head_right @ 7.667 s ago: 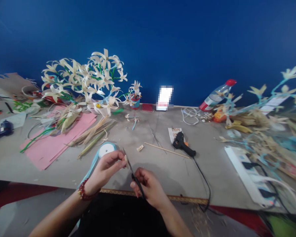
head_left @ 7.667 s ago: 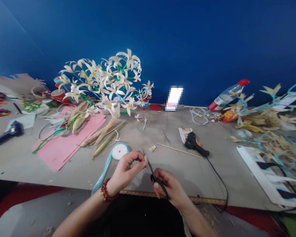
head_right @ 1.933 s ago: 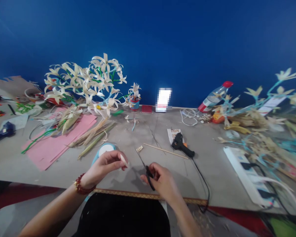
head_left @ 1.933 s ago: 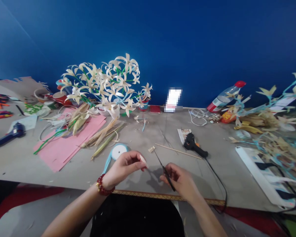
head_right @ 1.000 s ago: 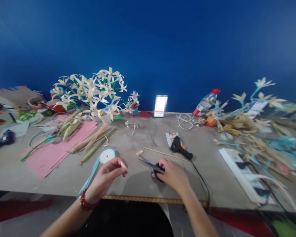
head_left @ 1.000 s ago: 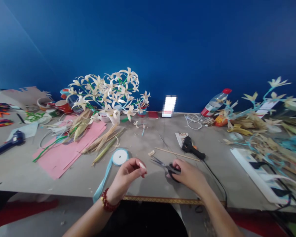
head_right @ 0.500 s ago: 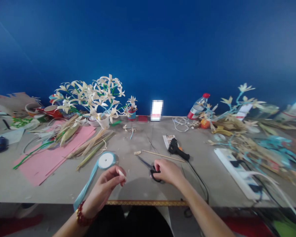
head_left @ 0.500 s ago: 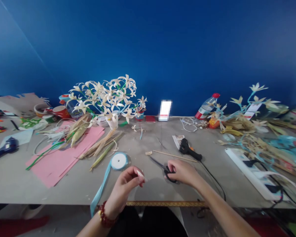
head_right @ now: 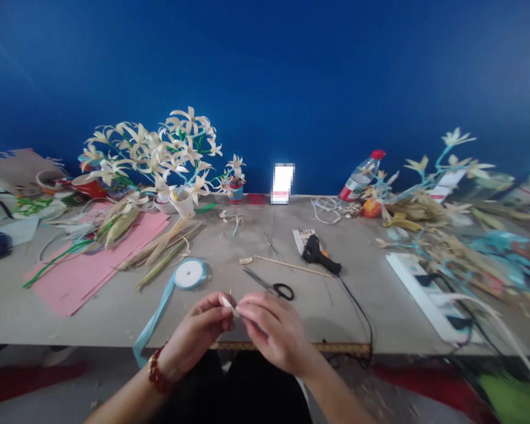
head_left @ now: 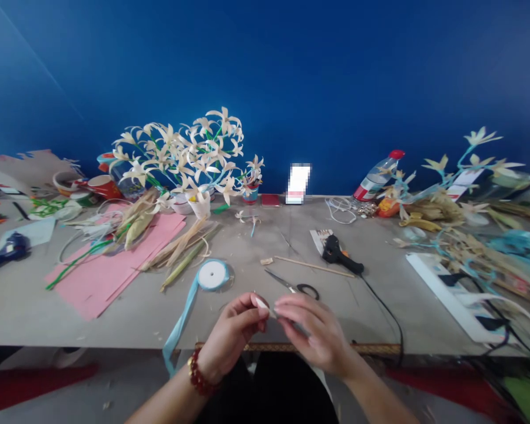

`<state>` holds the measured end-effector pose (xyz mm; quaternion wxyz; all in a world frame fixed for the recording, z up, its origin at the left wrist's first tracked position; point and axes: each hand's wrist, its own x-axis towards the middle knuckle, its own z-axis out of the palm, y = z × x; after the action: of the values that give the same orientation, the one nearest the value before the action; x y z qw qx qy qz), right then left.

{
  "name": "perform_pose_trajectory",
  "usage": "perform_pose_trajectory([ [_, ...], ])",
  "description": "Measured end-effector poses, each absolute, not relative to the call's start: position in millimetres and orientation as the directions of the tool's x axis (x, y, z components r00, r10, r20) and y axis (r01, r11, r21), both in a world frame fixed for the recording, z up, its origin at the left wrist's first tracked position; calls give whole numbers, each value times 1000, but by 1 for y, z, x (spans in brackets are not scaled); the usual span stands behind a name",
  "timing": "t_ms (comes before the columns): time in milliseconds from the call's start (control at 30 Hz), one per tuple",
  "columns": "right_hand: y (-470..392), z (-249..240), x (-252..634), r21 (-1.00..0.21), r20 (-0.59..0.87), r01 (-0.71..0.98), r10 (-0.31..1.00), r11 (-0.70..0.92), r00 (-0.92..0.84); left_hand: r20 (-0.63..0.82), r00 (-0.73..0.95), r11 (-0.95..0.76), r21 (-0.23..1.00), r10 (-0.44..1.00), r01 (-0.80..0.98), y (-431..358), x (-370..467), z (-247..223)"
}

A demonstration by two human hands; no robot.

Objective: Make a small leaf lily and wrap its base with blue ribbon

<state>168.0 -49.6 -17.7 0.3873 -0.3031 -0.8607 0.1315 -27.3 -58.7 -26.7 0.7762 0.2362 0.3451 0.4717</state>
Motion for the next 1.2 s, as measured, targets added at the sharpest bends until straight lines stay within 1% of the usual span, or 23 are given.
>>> perform_pose_trajectory([
  [67, -49, -21, 165, -415, 619, 428, 595, 802, -513, -332, 358, 487, 639, 873, -595, -59, -26, -28],
  [167, -45, -19, 165, -339, 643, 422, 535, 841, -549, -344, 388, 518, 599, 855, -611, -60, -25, -29],
  [267, -44, -16, 163, -295, 663, 411, 495, 862, -562, -344, 390, 519, 607, 854, -602, -61, -24, -30],
  [333, -43, -16, 162, -318, 676, 389, 495, 864, -546, -319, 381, 492, 655, 868, -573, -62, -24, -30],
  [367, -43, -17, 161, -349, 680, 373, 506, 860, -531, -287, 347, 440, 714, 893, -544, -63, -24, -30],
  [400, -43, -18, 161, -387, 679, 361, 528, 848, -511, -231, 285, 349, 797, 930, -493, -64, -25, -30],
  [433, -43, -18, 160, -431, 669, 356, 559, 829, -490, -144, 204, 217, 888, 968, -406, -65, -26, -29],
  [467, -42, -18, 160, -478, 652, 355, 596, 803, -469, -28, 125, 62, 958, 992, -279, -66, -27, -28],
  [500, -42, -18, 159, -525, 630, 356, 634, 773, -448, 100, 81, -89, 988, 992, -126, -67, -28, -27],
  [533, -42, -17, 159, -571, 606, 355, 672, 740, -426, 217, 78, -220, 975, 973, 25, -66, -29, -25],
  [567, -42, -17, 158, -613, 585, 346, 702, 710, -405, 313, 105, -325, 934, 944, 145, -66, -30, -24],
  [600, -43, -16, 157, -649, 573, 328, 724, 687, -384, 384, 142, -407, 885, 912, 226, -64, -31, -22],
  [667, -45, -16, 155, -705, 559, 279, 753, 652, -347, 468, 190, -505, 813, 863, 290, -61, -30, -19],
  [733, -47, -17, 154, -758, 529, 242, 787, 606, -318, 493, 176, -523, 799, 852, 295, -58, -28, -17],
  [767, -48, -17, 153, -788, 498, 234, 813, 570, -302, 482, 164, -509, 810, 861, 291, -57, -27, -17],
  [833, -49, -16, 152, -841, 419, 239, 864, 485, -278, 439, 136, -460, 845, 888, 272, -55, -25, -16],
  [900, -48, -15, 150, -859, 368, 263, 887, 440, -280, 390, 114, -407, 880, 914, 246, -55, -23, -15],
  [967, -46, -14, 149, -842, 373, 291, 879, 455, -296, 358, 101, -371, 898, 928, 235, -54, -23, -15],
  [1033, -45, -13, 148, -808, 407, 322, 863, 493, -299, 357, 93, -368, 895, 930, 250, -54, -22, -15],
  [1200, -44, -15, 144, -692, 508, 419, 808, 589, -297, 430, 80, -430, 834, 899, 347, -53, -20, -14],
])
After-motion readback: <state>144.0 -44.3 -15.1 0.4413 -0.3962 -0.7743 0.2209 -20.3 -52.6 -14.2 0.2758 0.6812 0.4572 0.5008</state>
